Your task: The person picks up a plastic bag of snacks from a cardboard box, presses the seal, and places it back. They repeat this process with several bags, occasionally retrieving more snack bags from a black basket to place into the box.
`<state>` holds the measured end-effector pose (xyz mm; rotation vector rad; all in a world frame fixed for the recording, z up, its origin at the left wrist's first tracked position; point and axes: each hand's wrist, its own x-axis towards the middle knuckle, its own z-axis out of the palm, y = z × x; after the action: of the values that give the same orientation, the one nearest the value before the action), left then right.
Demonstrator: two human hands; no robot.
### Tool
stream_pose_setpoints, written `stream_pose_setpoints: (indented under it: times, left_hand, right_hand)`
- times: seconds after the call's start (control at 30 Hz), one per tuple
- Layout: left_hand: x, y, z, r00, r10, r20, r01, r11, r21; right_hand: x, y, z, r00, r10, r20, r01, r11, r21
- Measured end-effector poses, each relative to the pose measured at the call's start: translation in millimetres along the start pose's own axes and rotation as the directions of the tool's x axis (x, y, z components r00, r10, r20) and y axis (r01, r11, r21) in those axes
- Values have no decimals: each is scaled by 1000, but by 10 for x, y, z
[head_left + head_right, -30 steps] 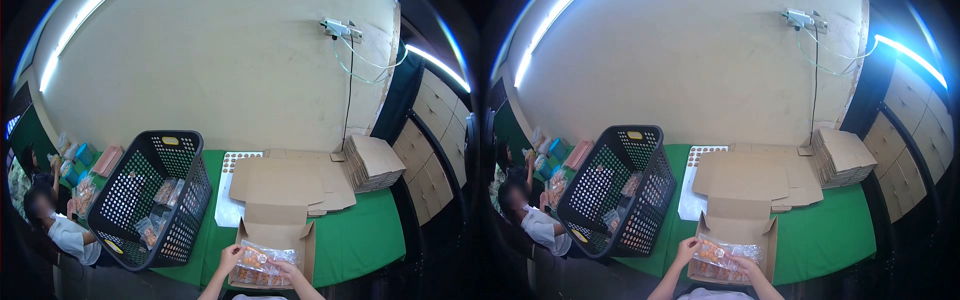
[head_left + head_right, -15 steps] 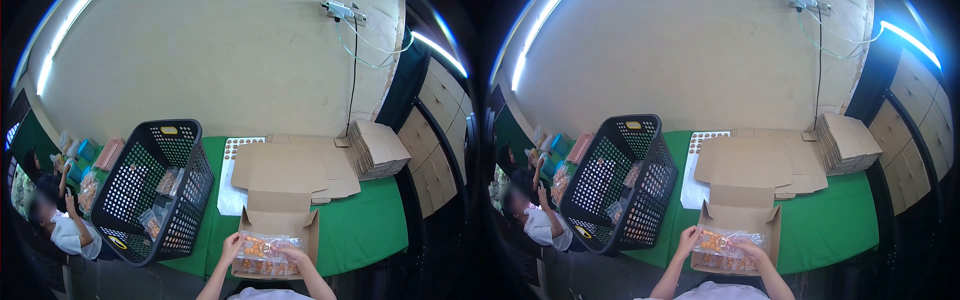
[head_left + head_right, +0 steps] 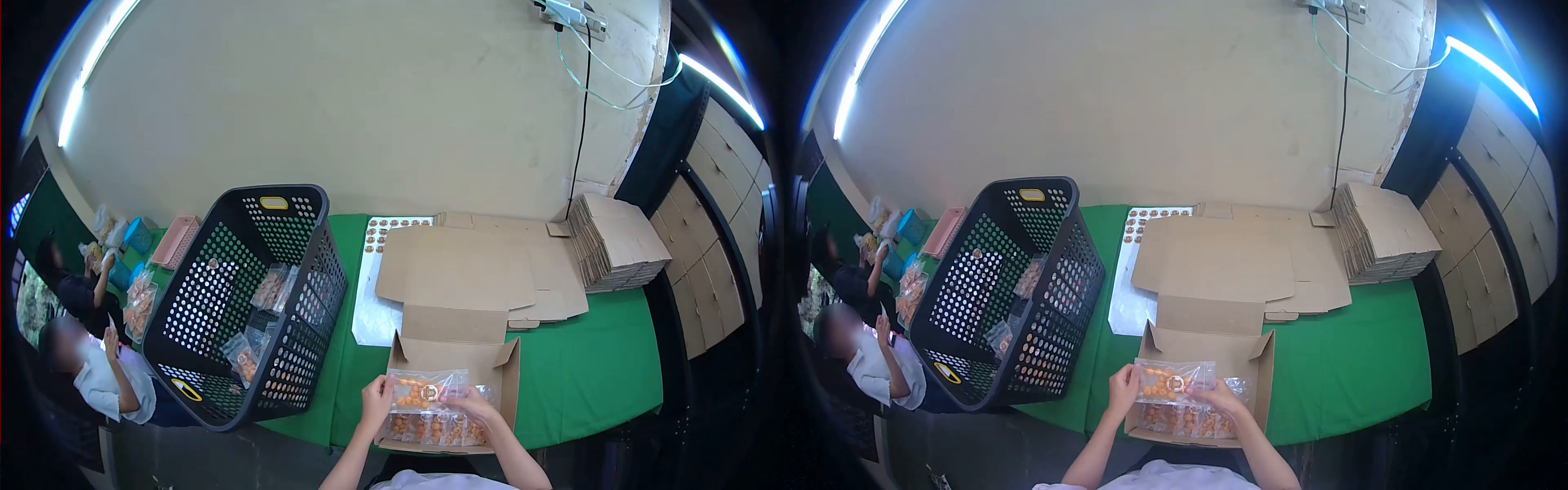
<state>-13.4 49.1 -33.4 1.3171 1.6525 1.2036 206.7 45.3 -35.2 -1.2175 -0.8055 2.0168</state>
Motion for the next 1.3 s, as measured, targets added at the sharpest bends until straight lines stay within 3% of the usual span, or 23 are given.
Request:
stream_pose_setpoints:
  times: [0.07,0.17,0.3,0.4,0.57,0.67,0.8,0.9,1.0,1.2,1.3]
  left_hand:
    - [-17,-31,23,1000,8,2,-8,999,-35]
    - [-45,33,-63,973,-125,194,103,988,119]
    - [-93,-8,-50,993,-51,108,43,997,70]
    - [-94,-98,-54,996,-52,72,48,997,56]
    - [-108,-95,-17,1000,-4,-26,4,1000,-13]
    - [-164,-28,-90,999,-41,13,40,998,57]
    - [-259,-282,-123,995,72,61,-86,959,271]
    - [-389,-418,-127,992,65,108,-95,949,300]
    - [-492,-433,-133,982,-3,188,-57,947,317]
    - [-639,-462,-85,977,5,214,-68,954,291]
    - [-715,-435,-30,973,17,229,-87,950,300]
  right_hand:
    - [23,77,-54,999,-19,-39,20,1000,6]
    - [4,54,-32,998,2,-66,-4,1000,-16]
    - [-47,-1,26,999,13,-47,-10,998,55]
    - [67,60,-38,994,61,-88,-61,998,-5]
    - [147,23,-73,996,-3,-94,-6,995,-95]
    - [284,161,-122,992,-9,-123,-2,996,-92]
    - [414,298,-115,991,6,-132,-11,999,-38]
    - [595,389,-127,980,-61,-191,64,998,12]
    - [697,403,-124,949,-100,-299,72,992,-105]
    - [793,559,-173,844,-273,-461,172,953,-250]
    - [671,595,-142,803,-257,-537,240,965,-102]
